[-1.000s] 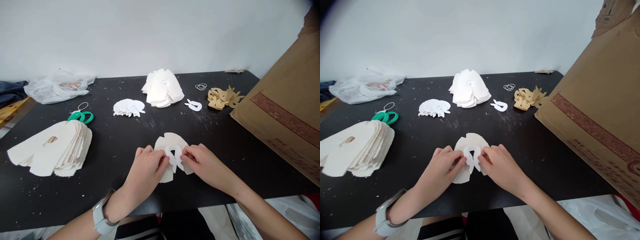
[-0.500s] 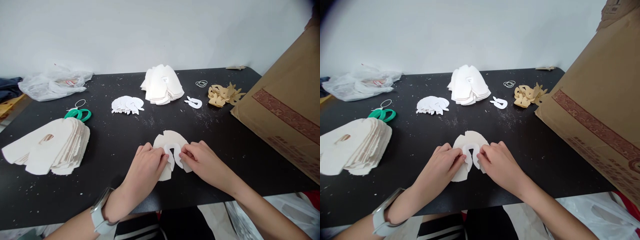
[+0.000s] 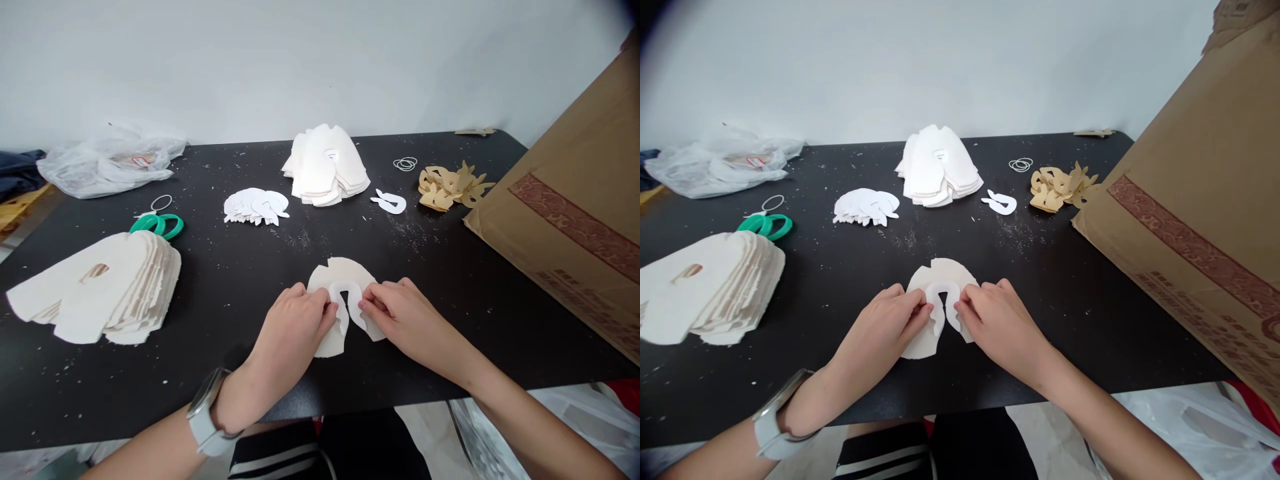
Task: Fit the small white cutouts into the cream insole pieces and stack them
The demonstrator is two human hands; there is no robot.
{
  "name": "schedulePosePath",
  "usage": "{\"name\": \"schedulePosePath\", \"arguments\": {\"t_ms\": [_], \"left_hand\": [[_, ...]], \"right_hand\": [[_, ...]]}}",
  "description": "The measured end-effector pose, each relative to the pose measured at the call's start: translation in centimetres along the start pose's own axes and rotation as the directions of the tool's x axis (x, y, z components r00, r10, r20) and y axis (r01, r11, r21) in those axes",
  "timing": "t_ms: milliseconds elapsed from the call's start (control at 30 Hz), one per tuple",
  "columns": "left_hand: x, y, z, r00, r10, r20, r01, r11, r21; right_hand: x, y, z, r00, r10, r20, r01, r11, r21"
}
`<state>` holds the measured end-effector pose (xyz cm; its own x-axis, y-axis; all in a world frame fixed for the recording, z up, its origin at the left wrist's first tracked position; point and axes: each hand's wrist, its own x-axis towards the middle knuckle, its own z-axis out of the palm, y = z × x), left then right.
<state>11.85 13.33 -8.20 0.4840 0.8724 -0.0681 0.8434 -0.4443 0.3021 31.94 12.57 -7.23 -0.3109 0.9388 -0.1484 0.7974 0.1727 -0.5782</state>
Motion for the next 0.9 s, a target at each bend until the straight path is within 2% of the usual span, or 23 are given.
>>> {"name": "schedulePosePath", "arguments": {"t_ms": [433,900], "left_hand": [[0.09,-0.02,0.14,0.999,-0.01,-0.047,0.012,0.999,0.044],[0.05,0.01,0.19,0.999,-0.039,-0.01,0.04,0.998,0.058]], "right_hand": [[0.17,0.07,0.23,1.0,-0.01,0.002,0.01,1.0,-0.027],[0.27,-0.1,-0.07,1.0,-0.01,0.015,0.011,0.997,-0.07]]}}
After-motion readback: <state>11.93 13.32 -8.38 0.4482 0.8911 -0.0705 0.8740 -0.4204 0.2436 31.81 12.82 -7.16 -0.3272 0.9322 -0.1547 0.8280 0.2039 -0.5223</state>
